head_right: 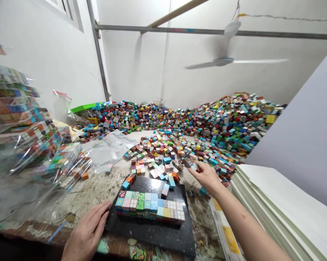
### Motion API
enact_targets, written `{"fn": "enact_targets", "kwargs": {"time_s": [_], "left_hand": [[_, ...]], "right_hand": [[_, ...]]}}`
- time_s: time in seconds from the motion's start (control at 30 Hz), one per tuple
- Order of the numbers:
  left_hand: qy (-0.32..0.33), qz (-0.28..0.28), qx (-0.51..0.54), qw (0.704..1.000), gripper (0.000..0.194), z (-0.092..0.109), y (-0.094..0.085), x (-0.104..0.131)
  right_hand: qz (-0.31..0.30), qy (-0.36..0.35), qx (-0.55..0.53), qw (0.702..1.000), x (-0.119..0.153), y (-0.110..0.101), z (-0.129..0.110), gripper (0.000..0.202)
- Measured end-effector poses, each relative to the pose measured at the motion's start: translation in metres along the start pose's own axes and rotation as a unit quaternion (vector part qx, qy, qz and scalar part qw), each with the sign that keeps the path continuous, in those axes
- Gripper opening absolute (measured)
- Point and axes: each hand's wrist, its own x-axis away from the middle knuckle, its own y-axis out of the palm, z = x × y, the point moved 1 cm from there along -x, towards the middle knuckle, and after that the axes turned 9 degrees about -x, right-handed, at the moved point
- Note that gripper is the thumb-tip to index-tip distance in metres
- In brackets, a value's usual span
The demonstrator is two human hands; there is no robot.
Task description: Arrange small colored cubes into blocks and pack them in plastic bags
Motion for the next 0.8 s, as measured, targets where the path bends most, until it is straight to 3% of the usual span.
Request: {"fn": "enact_targets", "kwargs": {"time_s": [0.17,0.3,0.47,0.6,0.8], "left_hand": [[-0.033,-0.001,0.031,0.999,0.036,0.003,-0.004,-0.002],[-0.042,0.005,0.045,0.998,0.046,0.014,-0.027,-0.021],[0.111,-0.081,0.029,0.990,0.058,0.056,-0.053,-0.071],[0.199,-0.118,0.013,0.973,0.063,0.082,-0.038,-0.098],[0.250,-0.146,0.036,0.956,0.044,0.086,-0.010,-0.101]], "right_hand": [[-0.100,-0.032,-0.089,0.991,0.049,-0.030,-0.033,0.057],[-0.154,-0.133,-0.110,0.973,0.086,-0.038,-0.051,0.048],[-0.185,-0.221,-0.073,0.955,0.105,-0.029,-0.064,0.037],[-0.165,-0.241,-0.026,0.956,0.105,-0.016,-0.066,0.038],[-0.142,-0.256,-0.026,0.956,0.108,-0.005,-0.055,0.038]]}}
